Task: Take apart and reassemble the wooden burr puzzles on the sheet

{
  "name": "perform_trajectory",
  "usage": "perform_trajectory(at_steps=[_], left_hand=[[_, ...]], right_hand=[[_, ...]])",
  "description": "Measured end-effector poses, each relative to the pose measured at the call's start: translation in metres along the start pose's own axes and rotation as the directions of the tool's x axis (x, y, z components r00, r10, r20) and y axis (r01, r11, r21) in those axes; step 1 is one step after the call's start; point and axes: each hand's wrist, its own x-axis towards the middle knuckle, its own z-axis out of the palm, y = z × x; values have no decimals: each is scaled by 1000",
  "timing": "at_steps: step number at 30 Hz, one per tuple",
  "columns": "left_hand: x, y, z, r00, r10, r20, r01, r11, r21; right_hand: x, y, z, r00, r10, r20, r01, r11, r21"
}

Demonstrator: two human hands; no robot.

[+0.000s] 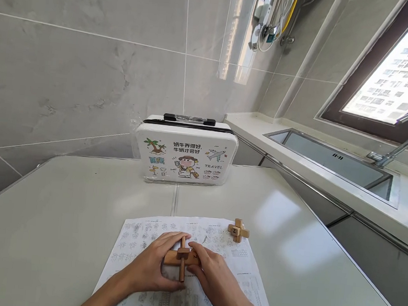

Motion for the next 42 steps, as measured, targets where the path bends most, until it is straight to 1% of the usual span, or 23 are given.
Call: perform_trajectory(at_steps=[2, 7, 12, 15, 18, 20, 23, 27, 32, 34, 39, 42], left_hand=[[0, -1, 0, 1000, 8, -3, -8, 1000, 8], [0, -3, 1, 999, 46, -9, -45, 999, 20], [0, -4, 3, 994, 113, 5, -113, 993, 30], [0, -2, 4, 991, 135, -16, -134, 989, 60], [-2, 0, 3, 991, 132, -30, -129, 987, 92], [-4, 1, 3, 993, 114, -33, -110, 989, 95], [-6, 0, 3, 995, 92, -41, -89, 993, 81], [-11, 0, 3, 997, 43, -71, -37, 996, 82], [-15, 3, 1, 990, -59, -131, 63, 998, 30], [-15, 4, 0, 991, -56, -124, 60, 998, 35], [-12, 5, 0, 990, 19, -139, -9, 998, 68], [-11, 5, 0, 987, 19, -159, -12, 999, 42]], right_hand=[[-3, 2, 3, 1000, 18, -12, -17, 1000, 22], [-8, 0, 2, 998, 55, 7, -55, 998, 23], [-5, -7, 0, 998, 17, 64, -23, 996, 91], [-6, -7, -1, 997, -12, 76, 6, 997, 78], [-9, -5, -2, 994, -47, 97, 45, 999, 17], [-12, -3, -3, 991, -49, 122, 51, 999, -14], [-14, -1, -3, 990, -42, 138, 43, 999, -9], [-13, -4, 0, 990, -55, 127, 50, 998, 47], [-7, -3, 4, 993, -25, 114, 16, 997, 81], [-3, 0, 5, 993, -8, 115, -5, 993, 116], [8, 5, 6, 989, 18, 144, -57, 961, 272], [13, 4, 6, 987, 22, 157, -74, 940, 334]])
